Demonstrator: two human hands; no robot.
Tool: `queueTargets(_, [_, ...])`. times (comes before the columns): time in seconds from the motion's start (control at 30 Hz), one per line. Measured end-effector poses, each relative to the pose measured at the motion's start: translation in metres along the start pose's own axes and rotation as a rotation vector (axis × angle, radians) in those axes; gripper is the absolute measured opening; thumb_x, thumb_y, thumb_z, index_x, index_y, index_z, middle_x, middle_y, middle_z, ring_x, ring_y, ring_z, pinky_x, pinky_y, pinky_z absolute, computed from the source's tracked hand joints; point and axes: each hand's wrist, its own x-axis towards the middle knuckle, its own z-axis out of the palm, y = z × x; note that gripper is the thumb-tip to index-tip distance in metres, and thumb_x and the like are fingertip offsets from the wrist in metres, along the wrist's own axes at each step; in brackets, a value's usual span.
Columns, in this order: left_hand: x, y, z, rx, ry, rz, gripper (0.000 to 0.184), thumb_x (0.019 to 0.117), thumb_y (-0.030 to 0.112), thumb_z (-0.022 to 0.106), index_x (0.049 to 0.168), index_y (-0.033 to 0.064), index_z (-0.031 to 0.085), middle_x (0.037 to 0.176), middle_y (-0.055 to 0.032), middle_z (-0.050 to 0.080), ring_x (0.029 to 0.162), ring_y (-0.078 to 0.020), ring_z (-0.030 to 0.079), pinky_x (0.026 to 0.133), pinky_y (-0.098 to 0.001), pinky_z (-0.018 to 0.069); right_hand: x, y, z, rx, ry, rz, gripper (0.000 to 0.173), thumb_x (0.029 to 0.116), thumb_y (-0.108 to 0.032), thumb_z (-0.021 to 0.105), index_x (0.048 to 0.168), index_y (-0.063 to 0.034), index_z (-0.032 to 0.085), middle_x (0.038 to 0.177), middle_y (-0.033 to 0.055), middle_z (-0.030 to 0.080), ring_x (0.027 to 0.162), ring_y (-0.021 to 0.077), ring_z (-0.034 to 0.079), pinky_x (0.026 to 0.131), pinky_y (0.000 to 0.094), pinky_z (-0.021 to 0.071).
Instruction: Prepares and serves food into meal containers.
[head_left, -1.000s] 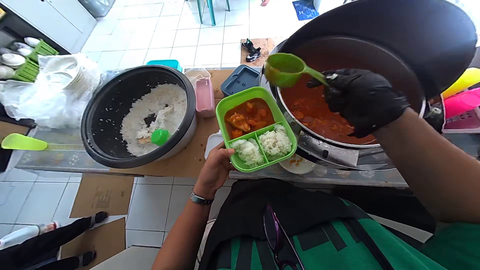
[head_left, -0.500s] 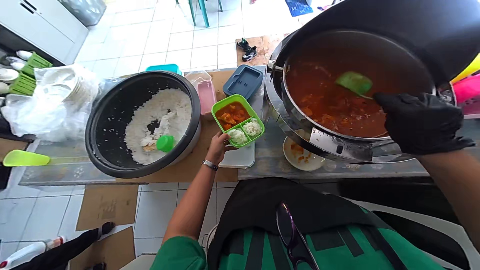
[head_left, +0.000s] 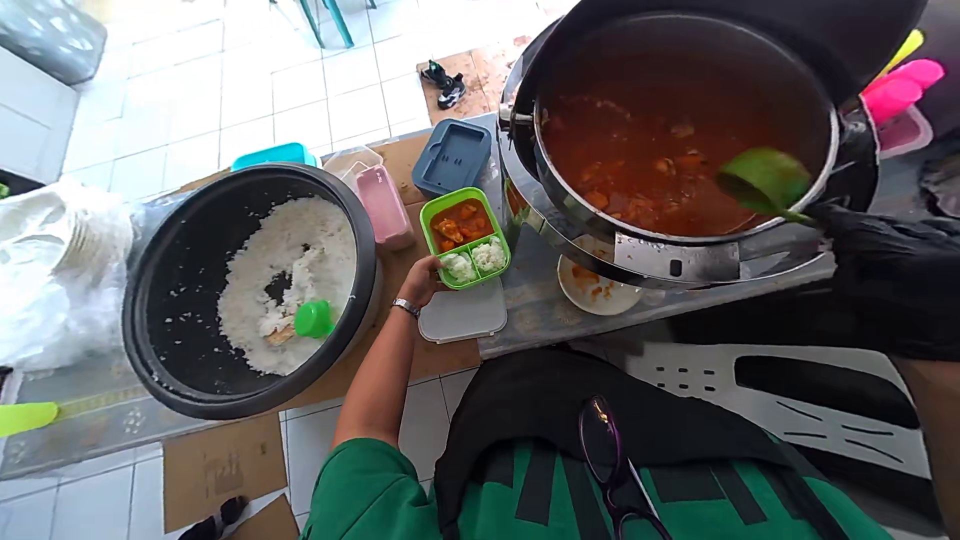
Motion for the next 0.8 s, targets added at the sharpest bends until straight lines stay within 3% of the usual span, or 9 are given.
queueTargets(0.1, [0.005,-0.002,0.004,0.019,0.024,-0.010,0.027,0.0998,0.012,0.039,0.121,0.0046,0.054,0.104,-0.0120,0.066,0.086,-0.0231,0.067,0.071,-0.0426,0.0576,0.006,-0.003,0.003,-0.075,0.006,0.009,0.043,0.1042,-0.012,0.038,0.140,-0.0049,0.060,0.122,0.0333,0.066,0.112,0.0564,0.063,0.095,0.0725,0.0441])
queueTargets(0.2, [0.014,-0.008,0.007,0.035,0.061,-0.034,0.030,0.1007,0.015,0.040,0.125,0.0026,0.054,0.109,-0.0157,0.066,0.088,-0.0270,0.067,0.073,-0.0469,0.0574,0.020,-0.017,-0.005,-0.094,-0.053,-0.035,0.037,0.1040,-0.004,0.042,0.134,-0.0024,0.064,0.116,0.0344,0.067,0.107,0.0582,0.064,0.090,0.0742,0.0456])
queueTargets(0.3, [0.018,-0.014,0.009,0.067,0.104,-0.037,0.031,0.1004,0.019,0.044,0.126,0.0038,0.053,0.110,-0.0147,0.065,0.087,-0.0260,0.067,0.071,-0.0451,0.0577,0.022,-0.017,-0.008,-0.146,-0.068,0.025,0.040,0.1043,-0.001,0.043,0.138,-0.0089,0.064,0.120,0.0336,0.067,0.113,0.0593,0.061,0.091,0.0748,0.0436])
queueTargets(0.47, [0.020,-0.025,0.018,0.002,0.181,-0.061,0.030,0.1028,0.017,0.042,0.128,0.0035,0.051,0.113,-0.0173,0.063,0.090,-0.0284,0.066,0.073,-0.0473,0.0566,0.026,0.006,0.009,-0.264,-0.138,-0.141,0.037,0.0985,0.005,0.049,0.130,-0.0032,0.065,0.111,0.0351,0.066,0.105,0.0636,0.059,0.073,0.0741,0.0476])
queueTargets(0.53, [0.019,-0.026,0.024,-0.022,0.185,-0.056,0.035,0.1040,0.017,0.041,0.135,0.0030,0.048,0.120,-0.0200,0.061,0.096,-0.0309,0.065,0.076,-0.0488,0.0565,0.030,0.001,0.008,-0.261,-0.192,-0.129,0.040,0.0996,0.003,0.049,0.138,-0.0032,0.061,0.122,0.0334,0.065,0.113,0.0619,0.058,0.079,0.0741,0.0487])
queueTargets(0.6, [0.016,-0.027,0.030,-0.008,0.198,-0.042,0.042,0.1049,0.018,0.041,0.144,0.0038,0.042,0.127,-0.0231,0.059,0.102,-0.0341,0.064,0.080,-0.0509,0.0566,0.032,-0.012,-0.005,-0.221,-0.277,-0.069,0.049,0.1017,-0.006,0.051,0.150,-0.0029,0.049,0.141,0.0322,0.057,0.127,0.0605,0.052,0.093,0.0761,0.0439])
queueTargets(0.67, [0.011,-0.028,0.032,0.068,0.222,-0.008,0.050,0.1086,0.026,0.040,0.154,0.0069,0.033,0.139,-0.0256,0.053,0.114,-0.0390,0.061,0.087,-0.0563,0.0549,0.032,-0.017,-0.015,-0.164,-0.302,-0.060,0.056,0.1018,-0.015,0.057,0.155,-0.0033,0.044,0.149,0.0321,0.050,0.132,0.0601,0.048,0.101,0.0765,0.0387])
queueTargets(0.73, [-0.001,-0.030,0.028,0.247,0.300,0.084,0.057,0.1094,0.029,0.043,0.159,0.0061,0.028,0.147,-0.0270,0.048,0.118,-0.0408,0.061,0.091,-0.0566,0.0541,0.029,-0.011,-0.012,-0.108,-0.226,-0.102,0.059,0.1018,-0.029,0.057,0.154,-0.0051,0.044,0.152,0.0320,0.046,0.135,0.0593,0.046,0.106,0.0765,0.0348])
queueTargets(0.8, [-0.018,-0.036,0.014,0.531,0.420,0.229,0.058,0.1057,0.023,0.051,0.155,-0.0017,0.035,0.150,-0.0294,0.045,0.129,-0.0405,0.055,0.104,-0.0547,0.0485,0.026,-0.019,-0.008,-0.038,-0.072,-0.117,0.060,0.1023,-0.041,0.048,0.153,-0.0083,0.047,0.153,0.0290,0.046,0.140,0.0537,0.044,0.113,0.0715,0.0326])
